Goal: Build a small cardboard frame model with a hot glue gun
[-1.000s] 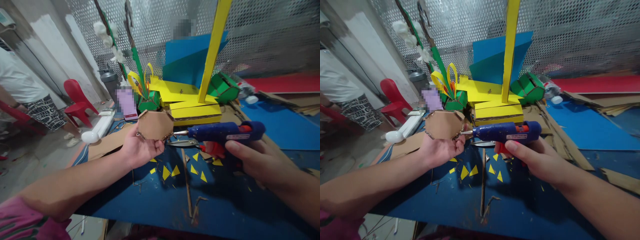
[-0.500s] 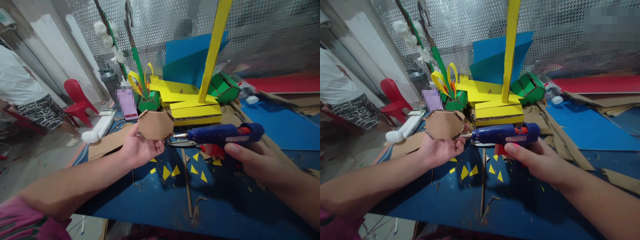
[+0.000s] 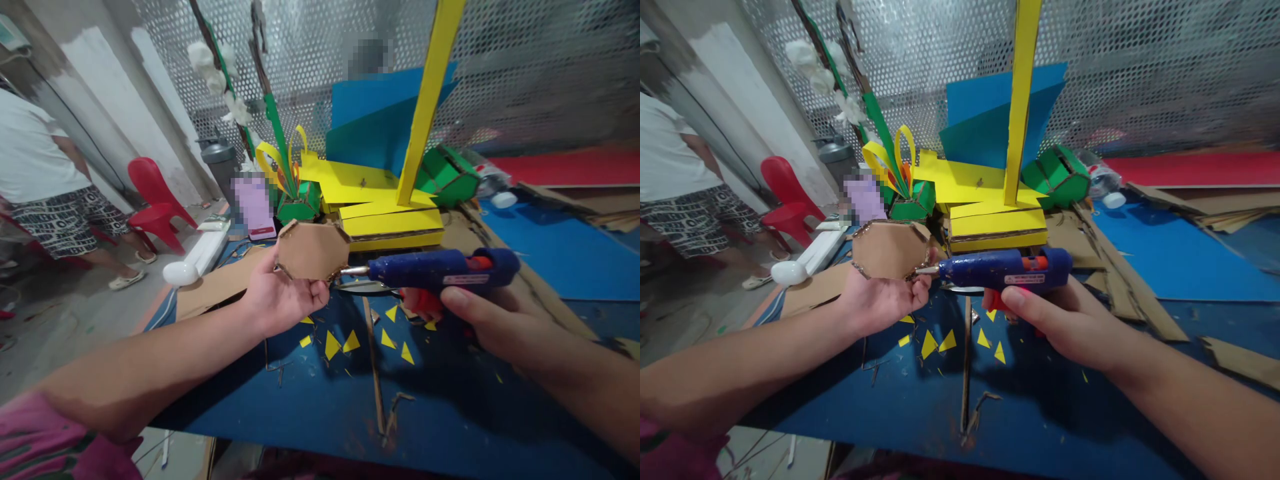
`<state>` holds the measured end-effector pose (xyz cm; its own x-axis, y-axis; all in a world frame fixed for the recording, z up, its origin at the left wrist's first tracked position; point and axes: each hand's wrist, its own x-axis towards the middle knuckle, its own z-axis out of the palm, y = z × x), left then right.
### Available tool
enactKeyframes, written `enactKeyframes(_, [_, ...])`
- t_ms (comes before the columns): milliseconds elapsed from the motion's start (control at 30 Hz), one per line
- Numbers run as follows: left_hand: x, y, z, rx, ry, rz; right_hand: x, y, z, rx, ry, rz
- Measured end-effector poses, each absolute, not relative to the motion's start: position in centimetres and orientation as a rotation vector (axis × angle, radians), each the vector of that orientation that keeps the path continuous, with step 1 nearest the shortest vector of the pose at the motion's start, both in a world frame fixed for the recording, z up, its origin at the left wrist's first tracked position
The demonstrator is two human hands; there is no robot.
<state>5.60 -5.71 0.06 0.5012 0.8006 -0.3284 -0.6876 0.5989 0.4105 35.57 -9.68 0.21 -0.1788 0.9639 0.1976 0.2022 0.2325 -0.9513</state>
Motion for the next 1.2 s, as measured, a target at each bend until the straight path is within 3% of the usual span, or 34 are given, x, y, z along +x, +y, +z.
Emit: enactKeyframes(1200, [5.9, -5.6, -0.2, 0.232, 0.546, 0.935, 35.4, -10.4, -0.2, -0.920, -1.718, 0.968])
